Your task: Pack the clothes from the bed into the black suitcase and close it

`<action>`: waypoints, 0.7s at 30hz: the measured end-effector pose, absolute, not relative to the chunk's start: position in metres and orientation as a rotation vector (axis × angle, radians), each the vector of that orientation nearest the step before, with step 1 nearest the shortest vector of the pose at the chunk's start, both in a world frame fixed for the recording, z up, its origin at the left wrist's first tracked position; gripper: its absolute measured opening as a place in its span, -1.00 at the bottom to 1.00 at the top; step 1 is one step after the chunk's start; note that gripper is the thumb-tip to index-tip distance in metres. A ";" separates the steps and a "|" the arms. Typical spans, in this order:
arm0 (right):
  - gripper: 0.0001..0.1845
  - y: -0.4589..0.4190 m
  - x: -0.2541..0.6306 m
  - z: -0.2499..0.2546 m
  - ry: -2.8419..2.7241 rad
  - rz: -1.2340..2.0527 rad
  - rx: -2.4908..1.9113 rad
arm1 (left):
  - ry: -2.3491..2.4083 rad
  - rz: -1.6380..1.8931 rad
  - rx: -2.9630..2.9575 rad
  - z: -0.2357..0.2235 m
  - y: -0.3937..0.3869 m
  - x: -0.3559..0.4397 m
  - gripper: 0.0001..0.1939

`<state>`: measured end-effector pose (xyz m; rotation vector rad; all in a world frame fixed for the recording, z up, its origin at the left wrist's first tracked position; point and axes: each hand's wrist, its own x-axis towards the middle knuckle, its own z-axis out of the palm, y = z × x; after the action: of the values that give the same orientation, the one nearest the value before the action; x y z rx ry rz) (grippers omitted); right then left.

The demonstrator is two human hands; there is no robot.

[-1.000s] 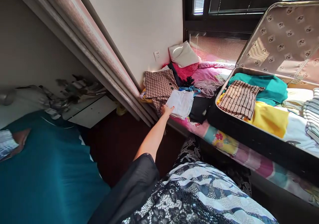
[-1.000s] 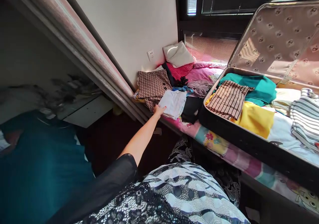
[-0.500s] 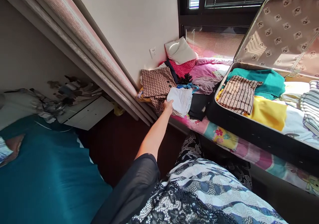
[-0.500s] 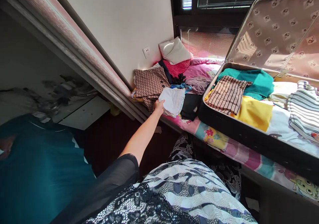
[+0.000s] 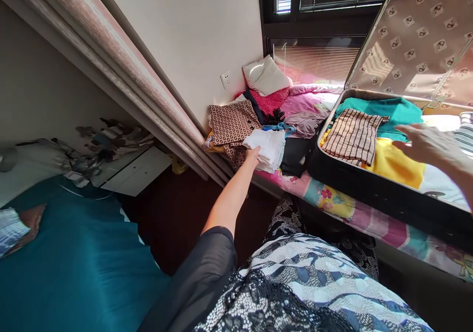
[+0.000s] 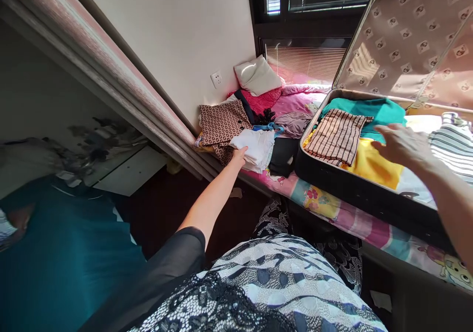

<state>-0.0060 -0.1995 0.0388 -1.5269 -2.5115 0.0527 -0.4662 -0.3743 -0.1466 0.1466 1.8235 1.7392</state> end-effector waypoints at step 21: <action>-0.23 -0.288 -0.284 -0.023 -2.105 1.187 -0.262 | 1.030 1.875 0.246 0.039 -0.406 -0.434 -0.76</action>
<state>-0.2836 -0.2877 -0.0225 -0.2623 -2.1049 1.1871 -0.4342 -0.4065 0.0389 0.2462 1.0304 1.8750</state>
